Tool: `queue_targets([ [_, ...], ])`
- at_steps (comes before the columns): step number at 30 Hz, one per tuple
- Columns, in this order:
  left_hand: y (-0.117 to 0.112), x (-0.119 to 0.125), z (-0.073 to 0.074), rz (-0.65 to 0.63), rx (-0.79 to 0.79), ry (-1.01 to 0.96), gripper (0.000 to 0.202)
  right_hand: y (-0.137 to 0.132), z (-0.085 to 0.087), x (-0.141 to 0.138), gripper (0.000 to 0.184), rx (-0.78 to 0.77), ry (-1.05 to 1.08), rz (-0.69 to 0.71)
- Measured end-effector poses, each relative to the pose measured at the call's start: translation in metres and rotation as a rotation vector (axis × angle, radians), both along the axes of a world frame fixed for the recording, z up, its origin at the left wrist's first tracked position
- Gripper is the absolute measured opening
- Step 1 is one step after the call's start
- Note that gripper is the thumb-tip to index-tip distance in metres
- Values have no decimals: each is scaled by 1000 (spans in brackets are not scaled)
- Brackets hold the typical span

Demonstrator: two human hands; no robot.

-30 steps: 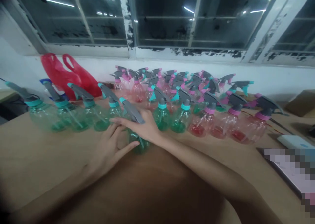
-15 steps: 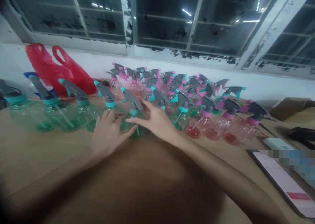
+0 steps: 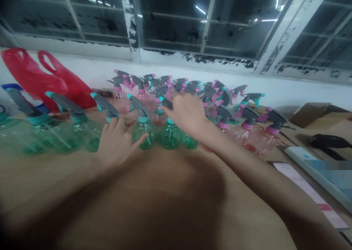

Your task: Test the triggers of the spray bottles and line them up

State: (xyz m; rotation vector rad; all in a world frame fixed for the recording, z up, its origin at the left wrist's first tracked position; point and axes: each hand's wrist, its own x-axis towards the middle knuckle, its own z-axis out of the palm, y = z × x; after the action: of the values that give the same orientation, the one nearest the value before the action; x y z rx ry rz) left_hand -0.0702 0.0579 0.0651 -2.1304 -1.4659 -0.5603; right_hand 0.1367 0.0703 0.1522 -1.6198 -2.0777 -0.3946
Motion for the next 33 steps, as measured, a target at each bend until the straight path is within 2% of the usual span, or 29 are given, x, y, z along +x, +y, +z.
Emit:
queue_targets([
  [4, -13, 0, 5, -18, -11, -35, 55, 9, -3, -4, 37, -105, -104, -63],
  [8, -37, 2, 10, -32, -38, -41, 57, 11, 1, -1, 33, -140, -96, -22],
  [12, -62, 9, 11, -129, -125, -46, 50, 4, 5, 5, 37, -198, -69, 15],
  [16, -78, 21, 0, -207, -265, -151, 45, -15, 5, 12, 36, -208, -53, 59],
  [21, -86, 45, -15, -238, -381, -226, 66, -50, 5, 24, 38, -220, -56, 140],
  [27, -95, 73, -14, -271, -492, -246, 75, -90, 5, 41, 34, -226, -55, 183],
  [33, -103, 92, -17, -372, -538, -283, 64, -111, -2, 63, 47, -184, -26, 205],
])
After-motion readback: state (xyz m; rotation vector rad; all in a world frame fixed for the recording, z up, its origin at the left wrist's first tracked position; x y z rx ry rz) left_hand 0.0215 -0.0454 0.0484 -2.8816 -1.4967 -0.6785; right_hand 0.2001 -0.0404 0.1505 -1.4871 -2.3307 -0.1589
